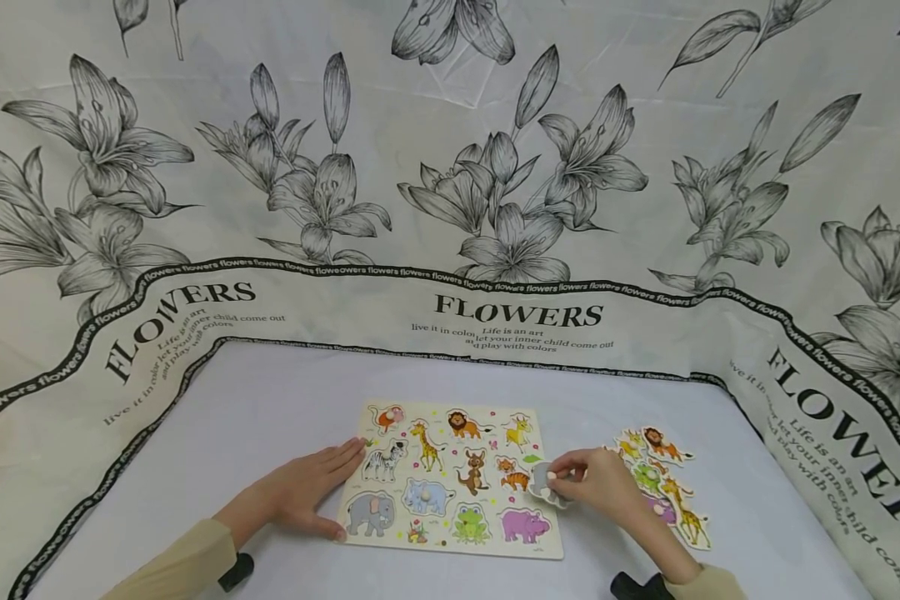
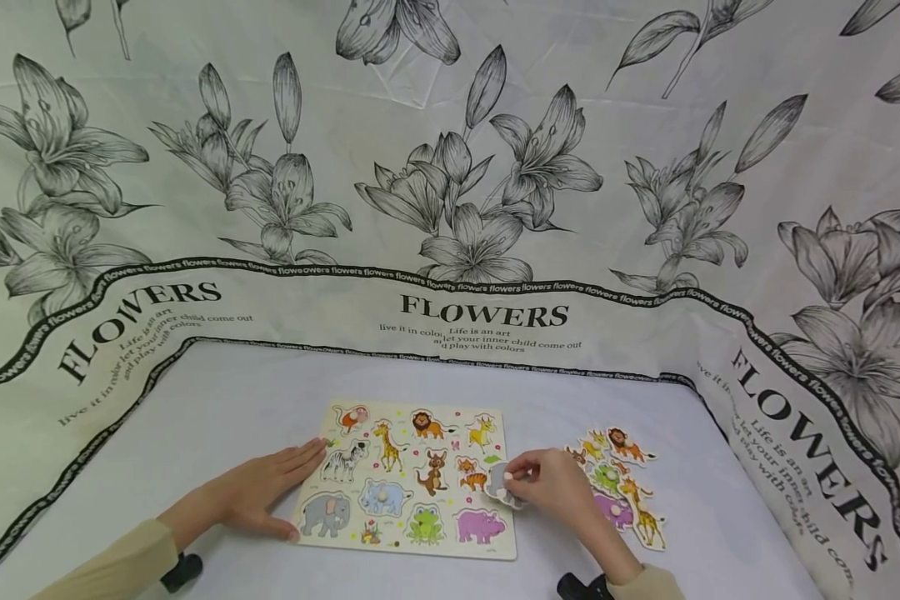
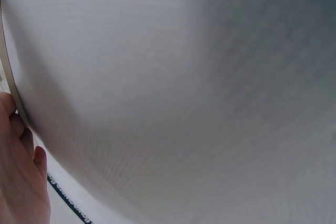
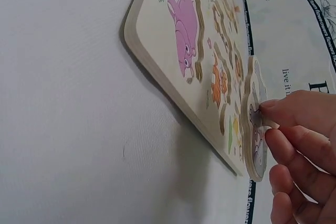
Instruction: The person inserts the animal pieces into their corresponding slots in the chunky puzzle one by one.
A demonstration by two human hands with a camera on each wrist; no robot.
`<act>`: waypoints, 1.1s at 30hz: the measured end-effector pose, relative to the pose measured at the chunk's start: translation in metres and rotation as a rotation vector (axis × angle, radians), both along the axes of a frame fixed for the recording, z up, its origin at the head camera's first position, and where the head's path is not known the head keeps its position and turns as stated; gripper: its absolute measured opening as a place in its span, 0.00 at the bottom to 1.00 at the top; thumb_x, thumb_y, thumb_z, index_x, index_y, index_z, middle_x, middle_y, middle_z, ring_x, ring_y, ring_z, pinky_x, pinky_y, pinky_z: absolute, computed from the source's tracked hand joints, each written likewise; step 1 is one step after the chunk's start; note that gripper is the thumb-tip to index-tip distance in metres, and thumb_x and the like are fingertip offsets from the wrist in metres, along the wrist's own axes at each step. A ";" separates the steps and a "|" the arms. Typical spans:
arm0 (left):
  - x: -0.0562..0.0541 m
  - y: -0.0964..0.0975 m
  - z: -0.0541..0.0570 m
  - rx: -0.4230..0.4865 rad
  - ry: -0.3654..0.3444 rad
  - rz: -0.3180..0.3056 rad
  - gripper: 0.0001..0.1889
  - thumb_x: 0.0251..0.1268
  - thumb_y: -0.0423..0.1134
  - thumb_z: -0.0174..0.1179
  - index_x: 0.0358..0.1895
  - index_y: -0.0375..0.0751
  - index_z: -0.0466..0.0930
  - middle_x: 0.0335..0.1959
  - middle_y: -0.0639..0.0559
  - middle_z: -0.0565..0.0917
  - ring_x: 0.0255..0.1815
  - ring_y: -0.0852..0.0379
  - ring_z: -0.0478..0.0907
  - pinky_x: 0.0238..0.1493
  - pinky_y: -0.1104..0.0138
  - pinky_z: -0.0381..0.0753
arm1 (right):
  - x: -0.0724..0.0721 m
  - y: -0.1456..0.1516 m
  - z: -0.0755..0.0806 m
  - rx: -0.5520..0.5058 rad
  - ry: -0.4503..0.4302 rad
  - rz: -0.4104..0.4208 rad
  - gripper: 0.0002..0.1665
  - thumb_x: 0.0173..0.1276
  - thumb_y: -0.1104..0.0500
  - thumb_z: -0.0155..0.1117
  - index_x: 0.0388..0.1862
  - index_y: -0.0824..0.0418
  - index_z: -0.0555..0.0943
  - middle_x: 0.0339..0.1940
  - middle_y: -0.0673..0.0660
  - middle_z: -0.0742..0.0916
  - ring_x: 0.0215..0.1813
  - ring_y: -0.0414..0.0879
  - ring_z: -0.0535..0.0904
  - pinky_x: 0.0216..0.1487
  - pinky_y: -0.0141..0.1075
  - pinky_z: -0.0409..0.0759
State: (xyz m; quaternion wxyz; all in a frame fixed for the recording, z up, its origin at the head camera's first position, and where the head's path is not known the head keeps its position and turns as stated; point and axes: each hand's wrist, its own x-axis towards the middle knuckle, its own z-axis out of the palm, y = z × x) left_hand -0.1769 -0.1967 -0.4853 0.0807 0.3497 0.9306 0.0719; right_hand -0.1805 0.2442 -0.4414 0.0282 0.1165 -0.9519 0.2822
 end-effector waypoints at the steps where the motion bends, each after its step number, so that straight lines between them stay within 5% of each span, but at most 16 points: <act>1: 0.000 0.000 0.000 -0.002 0.002 -0.002 0.57 0.49 0.75 0.53 0.75 0.38 0.51 0.78 0.44 0.52 0.78 0.46 0.53 0.74 0.54 0.62 | 0.000 -0.001 0.000 -0.005 0.006 0.012 0.05 0.51 0.58 0.76 0.28 0.53 0.87 0.21 0.42 0.84 0.22 0.32 0.68 0.20 0.26 0.66; 19: 0.000 0.001 0.001 -0.007 0.010 -0.010 0.58 0.48 0.75 0.55 0.75 0.37 0.51 0.78 0.43 0.53 0.78 0.46 0.53 0.74 0.55 0.62 | -0.001 -0.030 -0.001 -0.069 0.070 0.127 0.04 0.52 0.57 0.75 0.27 0.52 0.87 0.22 0.41 0.86 0.23 0.29 0.71 0.21 0.25 0.69; 33: 0.001 0.002 0.004 -0.013 -0.021 0.004 0.59 0.48 0.76 0.54 0.76 0.37 0.51 0.78 0.43 0.52 0.78 0.46 0.52 0.75 0.54 0.61 | -0.005 -0.054 0.003 -0.086 0.030 0.166 0.04 0.52 0.57 0.75 0.28 0.52 0.88 0.22 0.42 0.86 0.24 0.30 0.71 0.23 0.25 0.69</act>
